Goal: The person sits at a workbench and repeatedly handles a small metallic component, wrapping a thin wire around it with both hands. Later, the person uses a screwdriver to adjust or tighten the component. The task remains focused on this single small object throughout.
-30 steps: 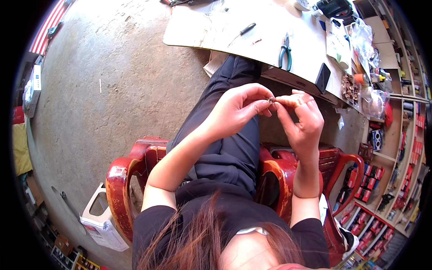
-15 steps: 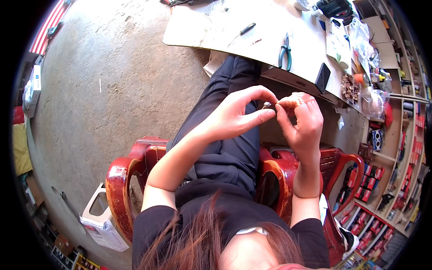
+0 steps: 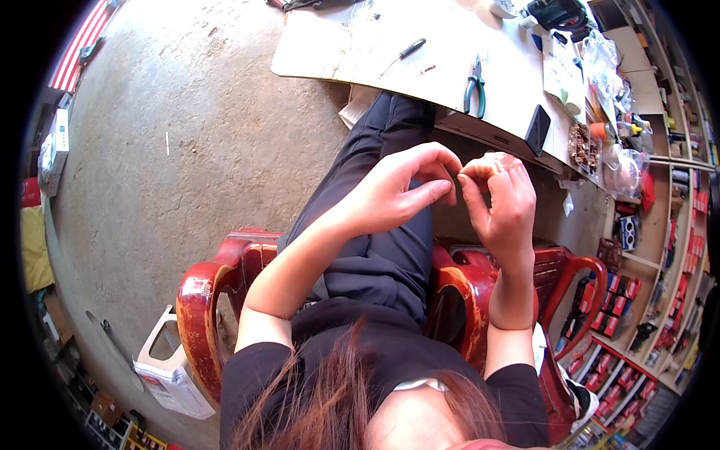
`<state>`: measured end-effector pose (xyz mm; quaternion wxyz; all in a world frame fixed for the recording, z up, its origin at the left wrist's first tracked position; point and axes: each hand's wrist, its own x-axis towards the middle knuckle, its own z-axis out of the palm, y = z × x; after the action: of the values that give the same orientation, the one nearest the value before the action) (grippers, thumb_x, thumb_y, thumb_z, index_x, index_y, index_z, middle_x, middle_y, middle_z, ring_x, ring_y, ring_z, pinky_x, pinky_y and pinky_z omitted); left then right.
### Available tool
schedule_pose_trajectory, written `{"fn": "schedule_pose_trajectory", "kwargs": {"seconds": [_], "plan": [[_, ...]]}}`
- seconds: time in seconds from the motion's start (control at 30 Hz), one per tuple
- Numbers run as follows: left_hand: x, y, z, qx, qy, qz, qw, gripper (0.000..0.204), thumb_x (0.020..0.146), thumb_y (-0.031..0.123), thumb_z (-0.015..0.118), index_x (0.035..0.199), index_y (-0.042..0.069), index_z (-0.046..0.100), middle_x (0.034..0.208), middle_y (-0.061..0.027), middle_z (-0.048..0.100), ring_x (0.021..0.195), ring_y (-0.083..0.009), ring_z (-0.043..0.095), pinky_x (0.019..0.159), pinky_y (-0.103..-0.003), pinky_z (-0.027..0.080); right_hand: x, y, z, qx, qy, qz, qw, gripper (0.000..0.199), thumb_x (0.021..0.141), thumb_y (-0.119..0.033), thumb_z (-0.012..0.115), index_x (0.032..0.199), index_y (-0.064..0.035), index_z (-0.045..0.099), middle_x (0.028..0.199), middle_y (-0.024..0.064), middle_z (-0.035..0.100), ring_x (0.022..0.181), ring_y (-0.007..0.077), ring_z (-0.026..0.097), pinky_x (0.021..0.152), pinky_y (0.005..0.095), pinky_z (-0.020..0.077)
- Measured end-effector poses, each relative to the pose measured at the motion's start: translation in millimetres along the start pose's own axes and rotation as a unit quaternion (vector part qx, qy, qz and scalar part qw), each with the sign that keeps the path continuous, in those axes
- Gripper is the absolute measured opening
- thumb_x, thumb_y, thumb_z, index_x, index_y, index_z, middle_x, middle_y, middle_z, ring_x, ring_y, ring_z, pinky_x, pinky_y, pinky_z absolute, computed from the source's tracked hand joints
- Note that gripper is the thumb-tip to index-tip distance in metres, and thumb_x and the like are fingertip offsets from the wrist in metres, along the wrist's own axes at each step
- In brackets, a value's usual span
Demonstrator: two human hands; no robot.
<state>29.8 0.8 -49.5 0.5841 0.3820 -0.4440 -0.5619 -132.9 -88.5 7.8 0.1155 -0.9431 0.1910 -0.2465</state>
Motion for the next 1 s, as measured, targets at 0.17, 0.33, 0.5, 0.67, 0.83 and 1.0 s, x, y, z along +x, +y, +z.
{"fn": "schedule_pose_trajectory", "kwargs": {"seconds": [0.17, 0.33, 0.5, 0.67, 0.83, 1.0], "plan": [[-0.7, 0.7, -1.1, 0.031, 0.006, -0.038, 0.999, 0.014, 0.096, 0.009, 0.055, 0.105, 0.000, 0.057, 0.087, 0.0021, 0.056, 0.078, -0.0028, 0.050, 0.070, -0.019, 0.043, -1.4, -3.6, -0.6, 0.061, 0.006, 0.075, 0.995, 0.011, 0.078, -0.001, 0.070, 0.087, -0.0007, 0.063, 0.084, 0.0109, 0.064, 0.076, 0.0244, 0.061, 0.070, 0.0330, 0.0489], [-0.3, -2.0, -2.2, 0.028, 0.024, -0.032, 0.999, 0.012, 0.096, 0.010, 0.054, 0.101, 0.000, 0.058, 0.088, 0.0029, 0.056, 0.079, -0.0018, 0.049, 0.069, -0.018, 0.042, -0.6, -8.5, -11.8, 0.380, -0.022, 0.272, 0.884, 0.026, 0.086, -0.003, 0.060, 0.112, 0.0029, 0.061, 0.097, 0.0096, 0.067, 0.076, 0.0099, 0.056, 0.071, 0.0232, 0.0460], [1.4, -5.9, 0.5, 0.019, 0.043, -0.031, 0.998, 0.011, 0.096, 0.010, 0.055, 0.098, 0.000, 0.059, 0.086, 0.0018, 0.058, 0.077, -0.0034, 0.052, 0.068, -0.019, 0.043, -5.0, 6.5, -13.8, 0.769, 0.002, 0.204, 0.606, 0.082, 0.090, -0.048, 0.056, 0.140, 0.0113, 0.030, 0.135, 0.0241, 0.047, 0.116, 0.0247, 0.051, 0.102, 0.0337, 0.0368], [0.6, 0.8, 8.0, 0.087, -0.003, -0.024, 0.996, 0.007, 0.093, 0.008, 0.057, 0.094, 0.002, 0.061, 0.080, -0.0011, 0.059, 0.071, -0.0066, 0.056, 0.065, -0.022, 0.046, 7.6, 0.2, -9.2, 0.722, 0.101, 0.150, 0.668, 0.107, 0.086, -0.070, 0.047, 0.145, 0.0133, 0.014, 0.149, 0.0272, 0.028, 0.139, 0.0295, 0.032, 0.119, 0.0424, 0.0088], [-4.1, 20.5, 2.1, 0.092, 0.019, 0.015, 0.995, 0.008, 0.092, 0.007, 0.057, 0.095, 0.000, 0.061, 0.082, -0.0017, 0.060, 0.072, -0.0075, 0.057, 0.066, -0.022, 0.047, 3.5, 5.2, -6.9, 0.169, -0.012, 0.077, 0.983, 0.080, 0.092, -0.069, 0.027, 0.101, 0.0019, 0.062, 0.096, 0.0137, 0.066, 0.100, 0.0318, 0.062, 0.104, 0.0481, 0.0369], [-1.0, 24.3, -5.2, 0.117, 0.007, 0.015, 0.993, 0.008, 0.092, 0.007, 0.058, 0.095, 0.000, 0.060, 0.083, -0.0024, 0.059, 0.074, -0.0079, 0.055, 0.068, -0.023, 0.047, -10.1, 4.6, -12.0, 0.532, -0.158, 0.172, 0.814, 0.098, 0.085, -0.081, 0.009, 0.066, 0.0017, 0.058, 0.055, 0.0071, 0.057, 0.056, 0.0187, 0.056, 0.077, 0.0367, 0.0483]]}}
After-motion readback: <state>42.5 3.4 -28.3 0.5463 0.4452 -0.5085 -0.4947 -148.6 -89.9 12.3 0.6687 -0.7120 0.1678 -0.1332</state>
